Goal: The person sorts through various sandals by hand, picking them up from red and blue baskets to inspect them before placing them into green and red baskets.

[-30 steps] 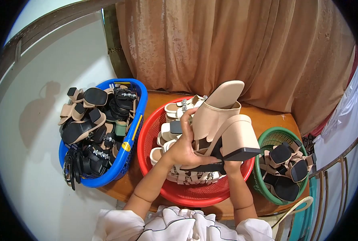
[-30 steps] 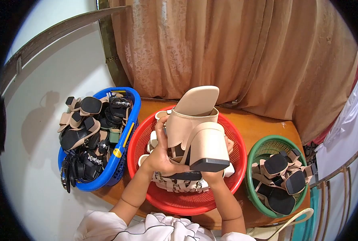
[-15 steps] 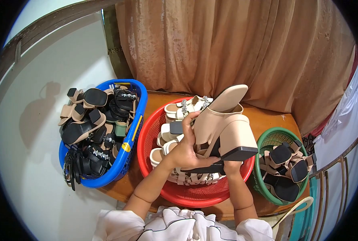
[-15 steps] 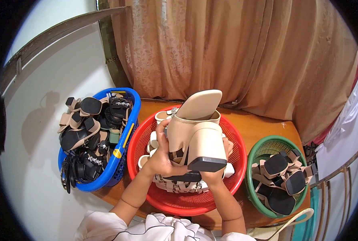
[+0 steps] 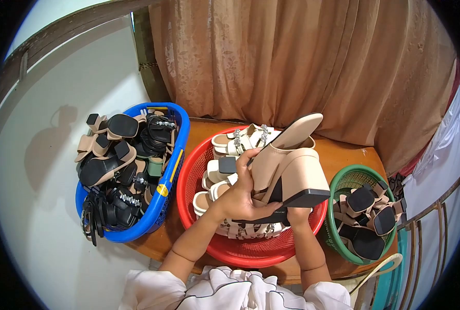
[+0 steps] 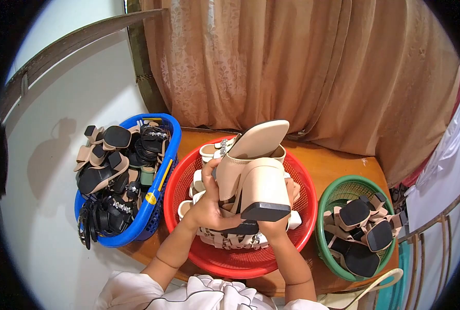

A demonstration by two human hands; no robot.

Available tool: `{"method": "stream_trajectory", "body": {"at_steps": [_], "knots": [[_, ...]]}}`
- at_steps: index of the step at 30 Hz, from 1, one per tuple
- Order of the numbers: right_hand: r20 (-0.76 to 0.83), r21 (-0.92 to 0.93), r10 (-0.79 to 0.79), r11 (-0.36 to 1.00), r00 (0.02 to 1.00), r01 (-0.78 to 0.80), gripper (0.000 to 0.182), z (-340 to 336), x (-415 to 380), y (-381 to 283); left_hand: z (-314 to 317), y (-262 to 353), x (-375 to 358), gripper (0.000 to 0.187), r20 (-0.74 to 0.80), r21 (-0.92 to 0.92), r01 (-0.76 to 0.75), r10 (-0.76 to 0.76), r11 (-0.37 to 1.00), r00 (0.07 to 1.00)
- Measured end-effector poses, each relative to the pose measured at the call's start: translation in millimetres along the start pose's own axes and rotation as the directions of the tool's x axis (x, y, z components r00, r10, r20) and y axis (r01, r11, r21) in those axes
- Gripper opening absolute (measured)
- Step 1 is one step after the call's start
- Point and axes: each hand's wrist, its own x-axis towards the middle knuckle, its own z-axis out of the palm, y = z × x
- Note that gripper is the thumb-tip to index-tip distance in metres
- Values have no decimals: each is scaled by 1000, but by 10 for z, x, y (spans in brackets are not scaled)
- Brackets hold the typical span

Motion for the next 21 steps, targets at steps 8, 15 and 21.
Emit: {"method": "stream_trajectory", "body": {"at_steps": [8, 15, 21], "knots": [[-19, -229, -56, 972, 998, 50, 48, -10, 91, -92, 54, 32, 1, 91, -29, 152, -43, 48, 987, 998], [89, 396, 45, 915, 995, -77, 36, 69, -14, 64, -37, 67, 37, 90, -153, 241, -97, 136, 966, 979], [473, 485, -95, 858, 876, -169, 63, 14, 242, -278, -208, 11, 34, 84, -463, -283, 99, -226, 954, 857]]}}
